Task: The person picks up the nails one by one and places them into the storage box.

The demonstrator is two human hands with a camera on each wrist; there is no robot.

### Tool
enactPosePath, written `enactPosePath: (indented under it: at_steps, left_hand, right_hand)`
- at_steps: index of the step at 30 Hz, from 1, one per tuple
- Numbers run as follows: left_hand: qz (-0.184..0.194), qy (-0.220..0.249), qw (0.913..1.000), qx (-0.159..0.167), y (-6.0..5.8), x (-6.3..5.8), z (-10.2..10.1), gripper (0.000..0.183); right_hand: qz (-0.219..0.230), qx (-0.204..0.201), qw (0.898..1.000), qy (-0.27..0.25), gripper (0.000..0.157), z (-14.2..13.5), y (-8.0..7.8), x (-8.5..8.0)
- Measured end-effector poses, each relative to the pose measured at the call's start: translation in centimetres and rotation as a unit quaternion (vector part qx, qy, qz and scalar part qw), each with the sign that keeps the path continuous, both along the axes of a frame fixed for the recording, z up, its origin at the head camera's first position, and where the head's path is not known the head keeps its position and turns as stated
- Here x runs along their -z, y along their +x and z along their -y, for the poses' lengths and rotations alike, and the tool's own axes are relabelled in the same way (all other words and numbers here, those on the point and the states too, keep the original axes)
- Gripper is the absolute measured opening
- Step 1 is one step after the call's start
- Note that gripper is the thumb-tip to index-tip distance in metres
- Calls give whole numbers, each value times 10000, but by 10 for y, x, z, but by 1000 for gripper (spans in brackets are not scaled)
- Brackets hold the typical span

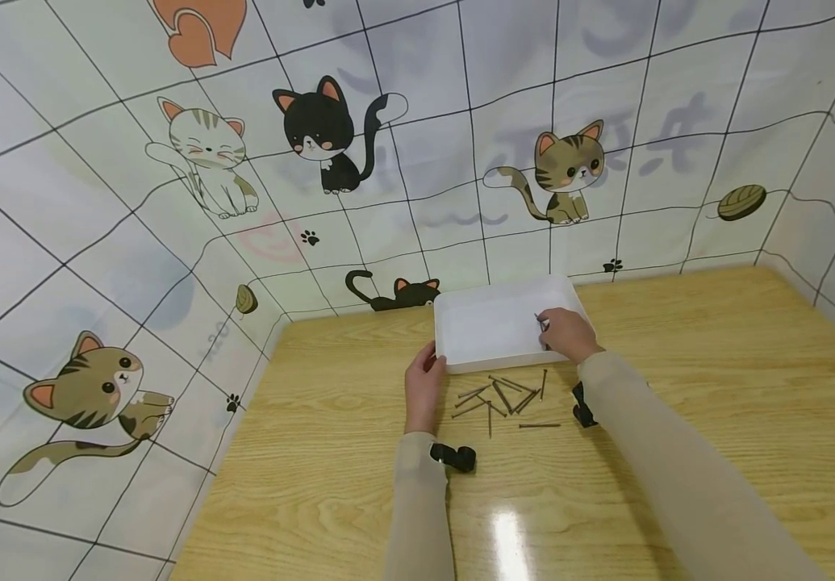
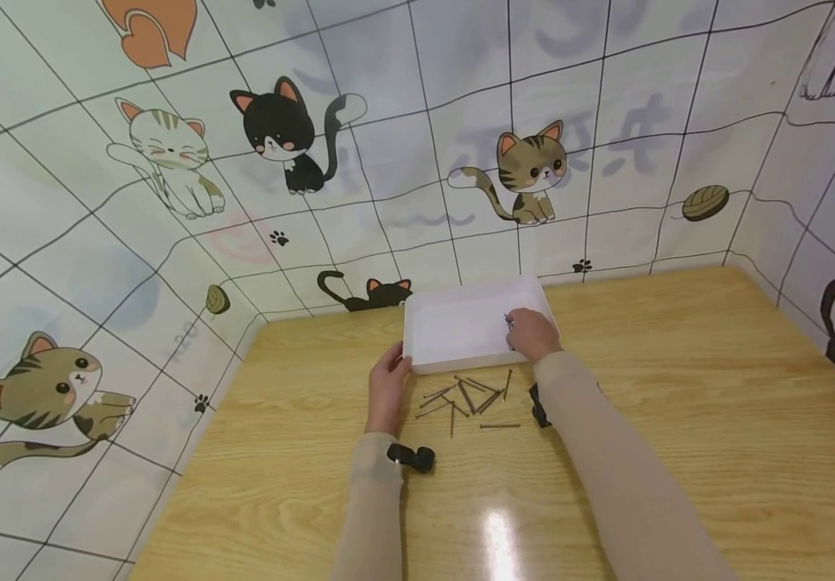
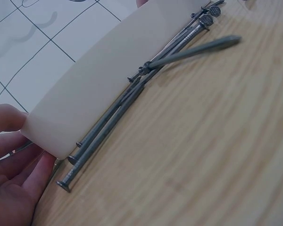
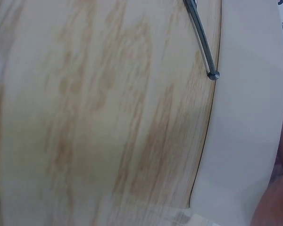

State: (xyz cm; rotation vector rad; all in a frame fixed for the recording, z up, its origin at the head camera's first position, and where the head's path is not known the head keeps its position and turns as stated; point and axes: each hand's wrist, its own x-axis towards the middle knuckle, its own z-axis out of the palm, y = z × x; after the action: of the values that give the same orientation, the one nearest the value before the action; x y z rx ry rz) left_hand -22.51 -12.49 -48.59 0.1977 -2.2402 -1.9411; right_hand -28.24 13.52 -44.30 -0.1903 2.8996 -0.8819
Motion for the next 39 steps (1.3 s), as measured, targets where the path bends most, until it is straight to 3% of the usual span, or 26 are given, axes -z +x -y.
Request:
enactPosePath:
  at_steps: [16, 26, 39]
  left_hand:
    - [19, 27, 10000, 4, 1, 0, -3, 41]
    - [2, 15, 10000, 45, 1, -2, -2, 42]
    - [-60, 9, 10000, 46, 0, 3, 0, 41]
  right_hand:
    - [120, 38, 9996, -260, 38, -4, -1, -2]
    - [-81, -176, 9984, -523, 36, 0, -2, -14]
    - [-525, -390, 9941, -864, 34, 5, 13, -33]
